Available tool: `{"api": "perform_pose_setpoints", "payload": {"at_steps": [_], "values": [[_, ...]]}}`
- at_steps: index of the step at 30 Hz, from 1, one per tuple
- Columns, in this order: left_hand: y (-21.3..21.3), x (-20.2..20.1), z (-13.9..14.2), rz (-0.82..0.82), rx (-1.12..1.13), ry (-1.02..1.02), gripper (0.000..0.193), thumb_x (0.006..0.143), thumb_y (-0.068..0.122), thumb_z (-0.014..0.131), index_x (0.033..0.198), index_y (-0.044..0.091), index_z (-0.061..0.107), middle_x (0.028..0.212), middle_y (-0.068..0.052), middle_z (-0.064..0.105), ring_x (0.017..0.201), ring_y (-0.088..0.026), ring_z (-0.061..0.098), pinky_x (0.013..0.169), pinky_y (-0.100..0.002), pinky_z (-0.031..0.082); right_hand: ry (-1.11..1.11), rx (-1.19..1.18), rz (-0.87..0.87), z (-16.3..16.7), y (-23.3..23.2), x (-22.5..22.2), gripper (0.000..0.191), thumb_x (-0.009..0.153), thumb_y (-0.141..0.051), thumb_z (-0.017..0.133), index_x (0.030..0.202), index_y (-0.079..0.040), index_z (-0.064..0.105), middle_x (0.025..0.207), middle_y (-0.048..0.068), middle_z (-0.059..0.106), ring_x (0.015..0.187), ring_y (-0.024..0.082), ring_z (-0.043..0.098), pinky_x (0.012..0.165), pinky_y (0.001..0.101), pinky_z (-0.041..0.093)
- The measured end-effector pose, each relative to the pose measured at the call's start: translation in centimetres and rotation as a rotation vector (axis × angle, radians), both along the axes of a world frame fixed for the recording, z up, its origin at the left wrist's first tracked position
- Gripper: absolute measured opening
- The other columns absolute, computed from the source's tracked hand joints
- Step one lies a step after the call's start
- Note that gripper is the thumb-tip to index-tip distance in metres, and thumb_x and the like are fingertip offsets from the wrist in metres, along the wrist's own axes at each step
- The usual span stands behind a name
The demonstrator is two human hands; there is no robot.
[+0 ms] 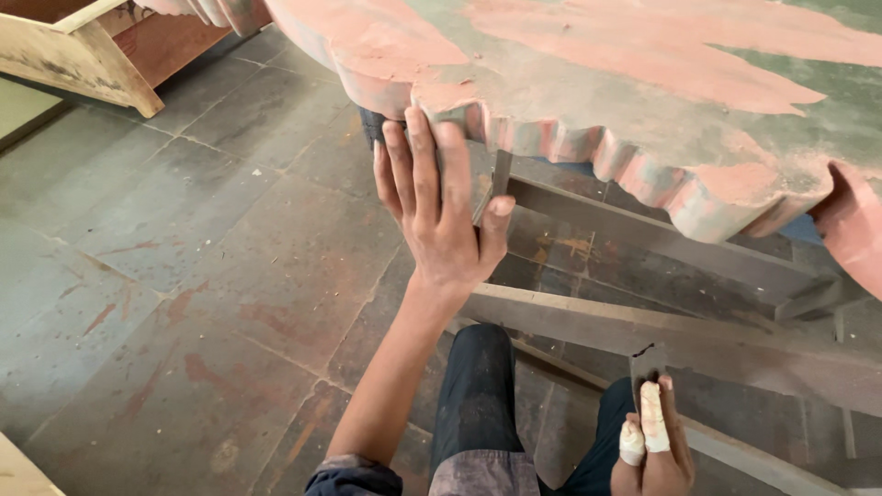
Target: The person sands the surface and edges of a large wooden tabletop using a sanding block. They move around the table to reach different areas, focusing on smoothing the pink filler patches and the scalloped edge.
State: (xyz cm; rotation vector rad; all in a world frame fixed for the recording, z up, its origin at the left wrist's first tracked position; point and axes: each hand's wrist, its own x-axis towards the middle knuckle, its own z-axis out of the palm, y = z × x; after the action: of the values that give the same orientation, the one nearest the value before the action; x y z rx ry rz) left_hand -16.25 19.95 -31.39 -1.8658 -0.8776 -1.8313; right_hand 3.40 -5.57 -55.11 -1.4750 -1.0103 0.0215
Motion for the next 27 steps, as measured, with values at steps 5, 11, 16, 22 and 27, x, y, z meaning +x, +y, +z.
{"api": "perform_pose_setpoints", "payload": {"at_steps": [5, 11, 16, 22, 27], "values": [[0.4, -0.4, -0.1, -0.099, 0.02, -0.049, 0.064, 0.117, 0.048, 0.029, 0.168, 0.01, 0.017, 0.173, -0.014, 0.026, 0.162, -0.03, 0.02, 0.132, -0.048, 0.016, -0.125, -0.032, 0.011, -0.5, -1.0, 0.3, 0.04, 0.106, -0.005, 0.059, 0.145, 0.004, 0.058, 0.142, 0.019, 0.062, 0.098, 0.009, 0.065, 0.087, 0.0221, 0.051], [-1.7, 0.1, -1.8, -0.237, -0.048, -0.049, 0.062, 0.119, 0.037, 0.036, 0.169, 0.007, 0.014, 0.174, -0.014, 0.02, 0.163, -0.029, 0.017, 0.135, -0.047, 0.016, 0.565, -0.075, -0.064, -4.6, 0.9, 0.7, 0.043, 0.107, -0.015, 0.061, 0.148, -0.001, 0.06, 0.124, 0.019, 0.069, 0.083, 0.016, 0.063, 0.072, 0.0303, 0.052], [-11.8, 1.7, -2.9, -0.794, -0.235, -0.181, 0.064, 0.111, 0.013, 0.053, 0.166, 0.001, 0.023, 0.17, -0.018, 0.034, 0.156, -0.03, 0.036, 0.133, -0.044, 0.031, 0.994, -0.056, 0.302, -3.7, 2.6, 1.0, 0.057, 0.101, -0.034, 0.057, 0.151, -0.006, 0.051, 0.128, 0.022, 0.063, 0.097, 0.027, 0.063, 0.086, 0.0429, 0.051], [-18.5, 2.5, -8.8, -1.106, -1.065, -0.61, 0.061, 0.096, 0.007, 0.072, 0.153, -0.001, 0.049, 0.142, -0.023, 0.061, 0.134, -0.028, 0.06, 0.114, -0.037, 0.046, 1.225, -0.186, 0.376, 6.5, 3.8, -2.6, 0.071, 0.095, -0.05, 0.05, 0.156, -0.013, 0.041, 0.148, 0.015, 0.049, 0.126, 0.027, 0.054, 0.107, 0.0445, 0.043], [-16.0, 2.3, -11.0, -1.181, -0.836, -0.693, 0.036, 0.105, -0.009, 0.062, 0.14, -0.007, 0.06, 0.124, -0.019, 0.074, 0.114, -0.021, 0.07, 0.098, -0.031, 0.054, 0.953, -0.193, 0.392, 9.5, 4.9, -7.1, 0.079, 0.095, -0.054, 0.046, 0.158, -0.009, 0.033, 0.153, 0.019, 0.048, 0.133, 0.028, 0.055, 0.111, 0.0445, 0.043]]}}
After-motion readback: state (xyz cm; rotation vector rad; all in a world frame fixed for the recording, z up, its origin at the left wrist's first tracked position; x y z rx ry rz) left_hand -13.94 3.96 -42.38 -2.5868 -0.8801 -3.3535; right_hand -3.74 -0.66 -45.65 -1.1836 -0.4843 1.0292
